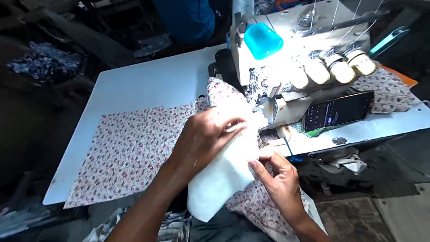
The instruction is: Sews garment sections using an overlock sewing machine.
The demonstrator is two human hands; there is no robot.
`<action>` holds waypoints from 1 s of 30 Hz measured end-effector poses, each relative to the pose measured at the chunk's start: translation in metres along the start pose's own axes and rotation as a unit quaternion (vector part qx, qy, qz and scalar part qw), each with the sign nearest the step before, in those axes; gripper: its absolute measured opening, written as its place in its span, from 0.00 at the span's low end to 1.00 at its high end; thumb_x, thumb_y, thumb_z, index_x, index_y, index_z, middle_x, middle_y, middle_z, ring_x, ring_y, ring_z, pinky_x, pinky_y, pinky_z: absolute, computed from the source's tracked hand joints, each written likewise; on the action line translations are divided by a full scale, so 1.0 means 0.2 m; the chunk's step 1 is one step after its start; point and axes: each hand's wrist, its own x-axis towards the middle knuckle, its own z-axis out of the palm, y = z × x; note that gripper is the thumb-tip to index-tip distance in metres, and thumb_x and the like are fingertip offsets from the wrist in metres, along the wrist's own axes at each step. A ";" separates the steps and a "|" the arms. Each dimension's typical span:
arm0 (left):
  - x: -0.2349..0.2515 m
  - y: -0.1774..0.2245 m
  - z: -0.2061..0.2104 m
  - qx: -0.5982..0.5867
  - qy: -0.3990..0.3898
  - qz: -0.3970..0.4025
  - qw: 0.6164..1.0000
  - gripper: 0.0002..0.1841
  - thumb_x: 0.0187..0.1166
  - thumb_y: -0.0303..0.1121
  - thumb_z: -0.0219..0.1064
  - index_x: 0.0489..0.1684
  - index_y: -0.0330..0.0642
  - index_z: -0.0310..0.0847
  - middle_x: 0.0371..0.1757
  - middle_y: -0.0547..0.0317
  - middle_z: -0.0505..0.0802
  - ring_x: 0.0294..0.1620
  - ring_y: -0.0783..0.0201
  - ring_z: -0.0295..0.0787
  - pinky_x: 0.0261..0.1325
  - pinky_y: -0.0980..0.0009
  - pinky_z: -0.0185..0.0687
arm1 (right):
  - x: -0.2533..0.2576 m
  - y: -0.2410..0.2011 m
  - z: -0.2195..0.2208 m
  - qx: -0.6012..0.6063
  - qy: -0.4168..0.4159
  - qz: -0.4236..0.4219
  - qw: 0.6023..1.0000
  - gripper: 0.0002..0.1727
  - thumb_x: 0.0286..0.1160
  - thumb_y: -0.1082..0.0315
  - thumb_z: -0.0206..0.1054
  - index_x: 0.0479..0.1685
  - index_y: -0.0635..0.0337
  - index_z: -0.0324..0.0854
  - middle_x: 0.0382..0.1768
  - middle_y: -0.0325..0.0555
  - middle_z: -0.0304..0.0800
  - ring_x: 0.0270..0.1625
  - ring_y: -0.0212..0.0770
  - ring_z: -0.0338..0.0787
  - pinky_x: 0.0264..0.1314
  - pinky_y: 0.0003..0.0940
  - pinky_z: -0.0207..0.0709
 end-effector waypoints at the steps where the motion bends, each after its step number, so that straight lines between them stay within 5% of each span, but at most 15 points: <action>1: 0.05 -0.06 0.05 -0.018 -0.005 0.004 1.000 0.08 0.78 0.33 0.70 0.39 0.39 0.93 0.36 0.53 0.93 0.38 0.65 0.89 0.44 0.73 0.80 | 0.03 0.05 0.00 -0.011 0.018 0.006 1.000 0.07 0.71 0.66 0.75 0.36 0.61 0.90 0.42 0.37 0.87 0.49 0.22 0.85 0.55 0.14 0.80; 5: 0.11 -0.15 0.17 -0.053 -0.009 -0.037 0.998 0.06 0.75 0.28 0.69 0.35 0.39 0.92 0.38 0.56 0.92 0.43 0.70 0.87 0.49 0.77 0.79 | 0.09 0.14 -0.02 0.013 0.019 0.048 0.999 0.07 0.70 0.66 0.76 0.38 0.60 0.91 0.52 0.43 0.84 0.58 0.27 0.85 0.59 0.16 0.82; 9: 0.06 -0.11 0.15 -0.027 -0.015 -0.087 0.996 0.08 0.73 0.33 0.69 0.36 0.42 0.95 0.43 0.58 0.95 0.50 0.74 0.89 0.54 0.81 0.79 | 0.08 0.15 -0.06 0.054 -0.025 0.068 0.996 0.10 0.75 0.61 0.73 0.45 0.57 0.91 0.50 0.37 0.89 0.57 0.25 0.87 0.60 0.18 0.83; 15: 0.07 -0.13 0.12 -0.056 -0.035 -0.130 0.989 0.06 0.72 0.35 0.71 0.35 0.48 0.95 0.39 0.71 0.92 0.41 0.85 0.84 0.41 0.88 0.75 | 0.09 0.15 -0.06 0.103 -0.018 0.060 0.993 0.03 0.70 0.67 0.77 0.36 0.55 0.91 0.42 0.36 0.92 0.48 0.26 0.91 0.51 0.18 0.87; 20: 0.07 -0.12 0.13 0.008 -0.027 -0.132 0.991 0.08 0.74 0.39 0.69 0.42 0.50 0.93 0.41 0.67 0.93 0.41 0.79 0.85 0.41 0.81 0.73 | 0.11 0.10 -0.06 0.105 -0.004 0.086 0.991 0.14 0.66 0.72 0.78 0.50 0.63 0.86 0.41 0.34 0.94 0.43 0.24 0.92 0.50 0.19 0.88; 25: 0.06 -0.11 0.18 -0.035 -0.005 -0.129 0.991 0.09 0.77 0.35 0.69 0.43 0.46 0.95 0.44 0.65 0.89 0.45 0.79 0.82 0.47 0.85 0.73 | 0.11 0.07 -0.06 0.070 0.004 0.063 0.996 0.04 0.75 0.72 0.69 0.43 0.64 0.85 0.42 0.34 0.91 0.46 0.20 0.89 0.54 0.15 0.85; 30: 0.10 -0.11 0.22 -0.033 0.004 -0.111 0.993 0.08 0.76 0.34 0.69 0.45 0.42 0.91 0.46 0.61 0.91 0.47 0.75 0.85 0.51 0.82 0.76 | 0.11 0.02 -0.07 0.089 0.024 0.079 0.993 0.06 0.77 0.77 0.65 0.49 0.64 0.78 0.35 0.29 0.92 0.36 0.15 0.88 0.40 0.09 0.81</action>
